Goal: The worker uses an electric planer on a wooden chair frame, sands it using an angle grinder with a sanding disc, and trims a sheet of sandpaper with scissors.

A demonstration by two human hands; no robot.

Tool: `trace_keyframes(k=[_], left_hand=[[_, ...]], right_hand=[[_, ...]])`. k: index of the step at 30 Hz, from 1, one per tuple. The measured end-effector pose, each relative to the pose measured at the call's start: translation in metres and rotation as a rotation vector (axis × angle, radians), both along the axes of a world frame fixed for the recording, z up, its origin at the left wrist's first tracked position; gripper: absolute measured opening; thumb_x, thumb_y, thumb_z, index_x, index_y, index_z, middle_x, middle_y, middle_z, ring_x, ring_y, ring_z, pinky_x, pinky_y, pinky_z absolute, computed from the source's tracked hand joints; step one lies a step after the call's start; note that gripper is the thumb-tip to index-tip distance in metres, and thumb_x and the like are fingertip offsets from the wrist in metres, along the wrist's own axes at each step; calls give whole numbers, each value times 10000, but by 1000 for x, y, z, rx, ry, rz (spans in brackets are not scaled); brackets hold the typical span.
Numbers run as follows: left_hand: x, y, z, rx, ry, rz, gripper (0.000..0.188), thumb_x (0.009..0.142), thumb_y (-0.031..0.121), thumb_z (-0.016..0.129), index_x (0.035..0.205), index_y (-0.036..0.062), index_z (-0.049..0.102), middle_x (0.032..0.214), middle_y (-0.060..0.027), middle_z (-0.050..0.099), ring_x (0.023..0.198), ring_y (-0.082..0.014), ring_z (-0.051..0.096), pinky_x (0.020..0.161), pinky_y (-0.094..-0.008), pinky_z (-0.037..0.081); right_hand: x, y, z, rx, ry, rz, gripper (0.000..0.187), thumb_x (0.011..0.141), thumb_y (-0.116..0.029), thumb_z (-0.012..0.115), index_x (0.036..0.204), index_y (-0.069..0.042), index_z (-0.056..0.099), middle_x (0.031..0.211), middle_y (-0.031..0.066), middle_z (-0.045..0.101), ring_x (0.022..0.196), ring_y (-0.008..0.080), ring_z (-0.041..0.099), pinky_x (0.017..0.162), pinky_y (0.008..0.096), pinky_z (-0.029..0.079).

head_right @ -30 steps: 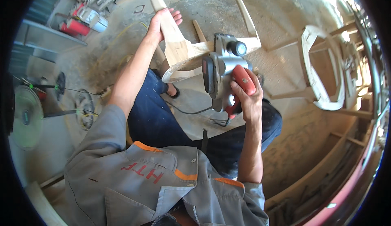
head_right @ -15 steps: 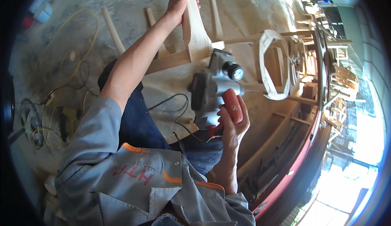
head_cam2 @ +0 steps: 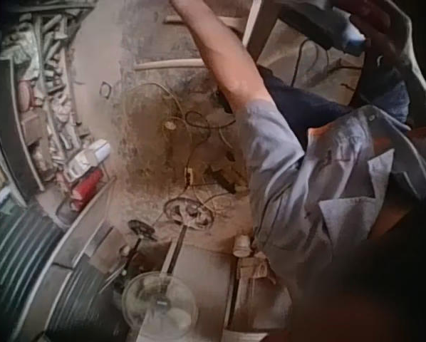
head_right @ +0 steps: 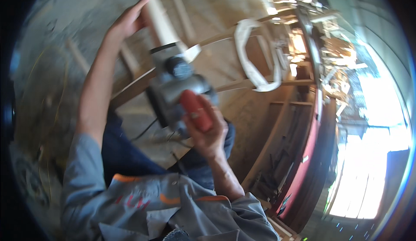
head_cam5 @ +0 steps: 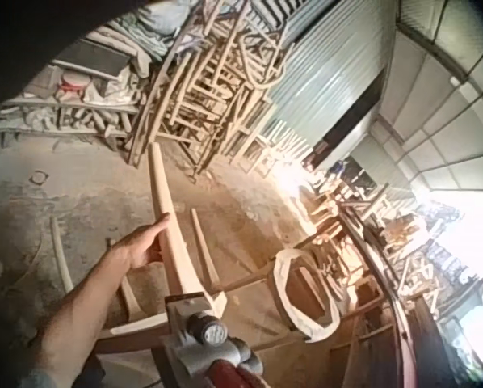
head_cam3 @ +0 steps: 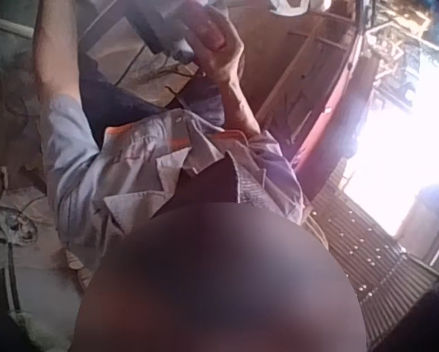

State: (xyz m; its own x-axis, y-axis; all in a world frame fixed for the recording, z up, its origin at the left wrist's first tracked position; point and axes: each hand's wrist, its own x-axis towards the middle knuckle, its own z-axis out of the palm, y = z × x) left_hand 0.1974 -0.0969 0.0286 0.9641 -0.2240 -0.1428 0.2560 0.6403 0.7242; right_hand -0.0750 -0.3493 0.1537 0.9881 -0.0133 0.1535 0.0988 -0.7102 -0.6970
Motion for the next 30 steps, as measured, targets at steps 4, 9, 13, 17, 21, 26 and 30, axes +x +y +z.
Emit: trace_keyframes(k=[4,9,13,17,21,26,30], left_hand=[[-11,8,7,-57,-43,-57,744,921,570,517,1387,15,354,1215,-212,594,1116,-293,599,996,-429,439],[-11,13,4,-139,-105,-117,681,942,534,508,1364,11,392,1234,-175,582,1116,-260,593,988,-398,449],[-17,30,-9,106,-75,-34,674,892,569,574,1289,30,498,1142,-98,629,1009,-204,630,927,-380,483],[-12,18,-13,116,-138,90,606,851,583,623,1179,74,593,1044,-45,637,944,-165,628,848,-346,513],[-12,3,-5,180,-153,196,631,841,596,630,1189,71,590,1061,-66,633,959,-175,629,855,-347,509],[-27,8,17,235,75,152,595,877,598,580,1148,70,604,879,-63,639,821,-184,623,763,-368,515],[-35,9,26,224,52,225,624,878,597,579,1194,60,585,956,-52,646,849,-190,629,770,-380,519]], right_hand=[[16,24,12,20,5,87,536,765,-136,766,1241,-21,548,1086,187,658,993,244,665,860,330,515],[52,42,23,9,-87,145,496,767,-203,759,1194,-20,587,1031,203,666,945,265,676,823,351,522],[73,31,35,281,126,155,486,784,-95,730,1224,44,579,933,123,684,719,143,650,601,260,529],[37,4,36,411,61,-34,503,775,-86,709,1227,75,559,909,133,674,660,136,628,589,238,517],[-16,-20,22,365,105,-144,528,758,-50,730,1246,45,556,926,137,676,673,147,643,597,254,529],[-25,-30,-11,247,174,-131,534,762,-77,770,1258,-32,578,1044,120,664,805,148,645,723,279,541],[-12,-17,-19,100,52,-54,526,752,-91,785,1238,-47,589,1121,106,657,1028,180,618,893,319,495]])
